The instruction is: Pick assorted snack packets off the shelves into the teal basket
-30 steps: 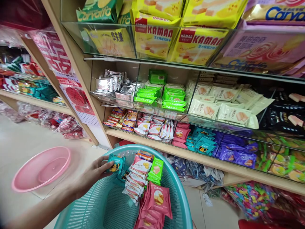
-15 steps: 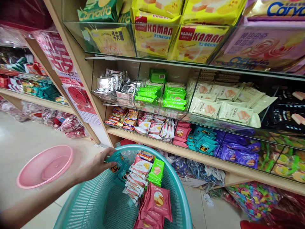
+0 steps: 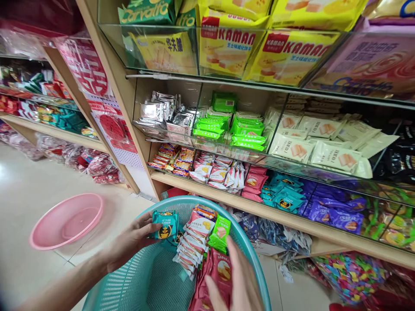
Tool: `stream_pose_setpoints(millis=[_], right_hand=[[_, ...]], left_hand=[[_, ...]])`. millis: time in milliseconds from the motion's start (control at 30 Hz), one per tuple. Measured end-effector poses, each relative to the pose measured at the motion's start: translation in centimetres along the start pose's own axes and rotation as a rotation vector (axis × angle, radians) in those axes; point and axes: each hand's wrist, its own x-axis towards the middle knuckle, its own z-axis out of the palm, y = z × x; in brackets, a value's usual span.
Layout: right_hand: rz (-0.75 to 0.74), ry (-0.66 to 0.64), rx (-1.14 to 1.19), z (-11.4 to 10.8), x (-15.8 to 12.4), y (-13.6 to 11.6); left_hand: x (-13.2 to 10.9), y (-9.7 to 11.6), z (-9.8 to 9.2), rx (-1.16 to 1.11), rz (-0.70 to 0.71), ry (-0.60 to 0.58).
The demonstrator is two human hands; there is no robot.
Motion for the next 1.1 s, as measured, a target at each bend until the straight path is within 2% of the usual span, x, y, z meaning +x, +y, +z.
stream_pose_setpoints(millis=[67, 133, 233, 300, 467, 633, 867, 1100], right_hand=[[-0.019, -0.232, 0.078, 2.6, 2.1, -2.6], [-0.027, -0.395, 0.072, 5.3, 3.7, -4.9], [-0.114, -0.533, -0.117, 8.7, 4.9, -7.2], [-0.155, -0.581, -0.246, 10.1, 5.0, -7.8], [-0.162, -0.562, -0.29, 10.8, 4.6, -7.4], [-0.074, -0.544, -0.23, 10.3, 4.6, -6.6], [-0.108, -0.5, -0.199, 10.7, 3.5, -5.4], [-0.154, -0.318, -0.209, 8.4, 5.3, -5.0]], left_hand=[[-0.3, -0.4, 0.3, -0.088, 0.037, 0.044], [-0.4, -0.7, 0.7, -0.171, 0.081, 0.072], [-0.6, -1.0, 1.2, -0.248, 0.117, 0.073], [-0.8, -1.0, 1.4, -0.265, 0.106, 0.069], [-1.0, -0.8, 1.4, -0.384, 0.014, 0.144], [-0.7, -1.1, 1.2, -0.478, -0.054, 0.078], [-1.2, -1.1, 1.8, -0.485, -0.059, 0.055], [-0.9, -0.8, 1.6, -0.543, -0.11, 0.083]])
